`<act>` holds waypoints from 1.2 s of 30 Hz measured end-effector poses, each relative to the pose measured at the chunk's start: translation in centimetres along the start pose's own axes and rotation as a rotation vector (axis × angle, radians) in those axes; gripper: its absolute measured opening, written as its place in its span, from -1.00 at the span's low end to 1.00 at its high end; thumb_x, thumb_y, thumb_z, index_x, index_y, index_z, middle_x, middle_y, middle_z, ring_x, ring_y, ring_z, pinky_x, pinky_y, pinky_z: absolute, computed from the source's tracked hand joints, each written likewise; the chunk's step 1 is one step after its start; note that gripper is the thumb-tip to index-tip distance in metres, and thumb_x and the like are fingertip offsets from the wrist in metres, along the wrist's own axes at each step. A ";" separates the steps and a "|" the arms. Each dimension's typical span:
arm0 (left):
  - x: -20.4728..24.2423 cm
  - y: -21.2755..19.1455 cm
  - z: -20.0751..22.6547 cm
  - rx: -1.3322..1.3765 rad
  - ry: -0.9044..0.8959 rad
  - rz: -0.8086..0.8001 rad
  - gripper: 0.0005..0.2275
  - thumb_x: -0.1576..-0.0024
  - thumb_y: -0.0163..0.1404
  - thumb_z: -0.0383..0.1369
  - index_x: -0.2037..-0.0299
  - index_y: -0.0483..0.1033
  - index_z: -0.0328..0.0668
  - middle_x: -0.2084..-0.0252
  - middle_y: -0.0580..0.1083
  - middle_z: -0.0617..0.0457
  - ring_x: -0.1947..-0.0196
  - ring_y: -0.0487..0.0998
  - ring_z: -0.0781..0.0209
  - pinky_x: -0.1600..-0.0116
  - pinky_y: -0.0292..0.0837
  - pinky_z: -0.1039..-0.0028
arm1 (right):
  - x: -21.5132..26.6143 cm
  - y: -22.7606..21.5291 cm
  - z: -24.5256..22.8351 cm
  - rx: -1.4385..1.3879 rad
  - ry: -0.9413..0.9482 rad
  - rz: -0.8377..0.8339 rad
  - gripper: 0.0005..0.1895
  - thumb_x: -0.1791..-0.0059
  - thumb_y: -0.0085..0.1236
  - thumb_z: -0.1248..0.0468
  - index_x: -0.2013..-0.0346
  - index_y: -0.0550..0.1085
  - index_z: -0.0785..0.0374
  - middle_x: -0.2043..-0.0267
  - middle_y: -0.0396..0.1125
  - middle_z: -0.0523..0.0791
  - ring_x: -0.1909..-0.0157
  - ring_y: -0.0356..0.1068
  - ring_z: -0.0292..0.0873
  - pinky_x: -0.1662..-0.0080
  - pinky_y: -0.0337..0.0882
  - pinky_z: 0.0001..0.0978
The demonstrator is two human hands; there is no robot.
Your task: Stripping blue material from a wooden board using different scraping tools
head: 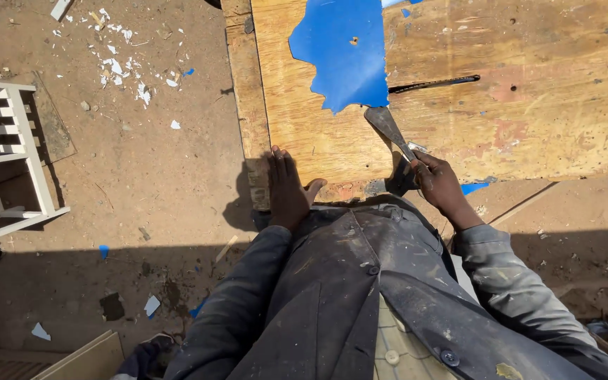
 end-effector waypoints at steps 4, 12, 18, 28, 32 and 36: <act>-0.1 1.3 2.3 -0.084 -0.118 -0.005 0.23 0.17 0.14 0.39 -0.49 -0.03 -0.55 -0.54 -0.08 -0.54 -0.55 -0.16 -0.56 -0.58 -0.37 -0.16 | -1.8 -0.4 -3.4 -0.022 -0.038 -0.066 -0.57 -0.23 -0.09 0.16 -0.34 0.42 0.29 0.61 0.36 0.06 0.56 0.26 -0.15 0.42 0.19 -0.32; 0.0 1.7 2.4 0.134 -0.230 -0.213 0.23 0.01 -0.03 0.46 -0.57 -0.39 -0.35 -0.60 -0.44 -0.39 -0.58 -0.50 -0.42 -0.58 -0.59 -0.13 | -4.1 0.2 -4.8 -0.028 -0.134 -0.120 -0.58 -0.24 -0.11 0.15 -0.36 0.41 0.23 0.54 0.39 0.09 0.54 0.25 -0.14 0.41 0.17 -0.24; -0.4 2.2 2.1 0.112 -0.263 -0.289 0.27 0.07 -0.03 0.49 -0.57 -0.42 -0.33 -0.60 -0.47 -0.36 -0.58 -0.56 -0.38 -0.57 -0.55 -0.17 | -1.8 -3.2 -2.8 0.072 -0.057 -0.122 -0.61 -0.21 -0.08 0.18 -0.30 0.48 0.20 0.47 0.43 0.10 0.40 0.40 0.01 0.29 0.33 -0.12; -1.2 2.2 2.3 0.118 -0.279 -0.314 0.25 0.04 0.01 0.44 -0.58 -0.45 -0.31 -0.60 -0.52 -0.34 -0.58 -0.59 -0.36 -0.58 -0.59 -0.15 | -12.4 3.2 -14.1 0.061 -0.284 -0.111 -0.61 -0.22 -0.13 0.18 -0.27 0.49 0.21 0.09 0.50 0.17 0.07 0.49 0.36 0.11 0.46 0.12; -1.1 2.1 1.9 0.115 -0.314 -0.344 0.26 0.08 -0.01 0.46 -0.57 -0.44 -0.30 -0.60 -0.50 -0.34 -0.58 -0.59 -0.35 -0.58 -0.62 -0.13 | -8.1 1.3 -10.2 0.163 -0.159 -0.254 -0.59 -0.21 -0.09 0.16 -0.32 0.45 0.20 0.30 0.49 0.16 0.24 0.51 0.26 0.16 0.43 0.08; -1.2 3.2 1.2 0.097 -0.306 -0.335 0.24 0.04 0.02 0.42 -0.58 -0.46 -0.27 -0.60 -0.51 -0.32 -0.57 -0.61 -0.34 -0.57 -0.63 -0.12 | -2.2 -2.5 -7.7 0.206 0.066 -0.339 -0.55 -0.17 -0.03 0.09 -0.31 0.46 0.19 0.52 0.45 0.16 0.33 0.52 0.23 0.20 0.43 0.00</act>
Point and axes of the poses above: each hand's wrist, its own x-axis away from the middle knuckle, its own y-axis out of the palm, z = x × y, the point moved 6 cm from there along -x, towards the middle knuckle
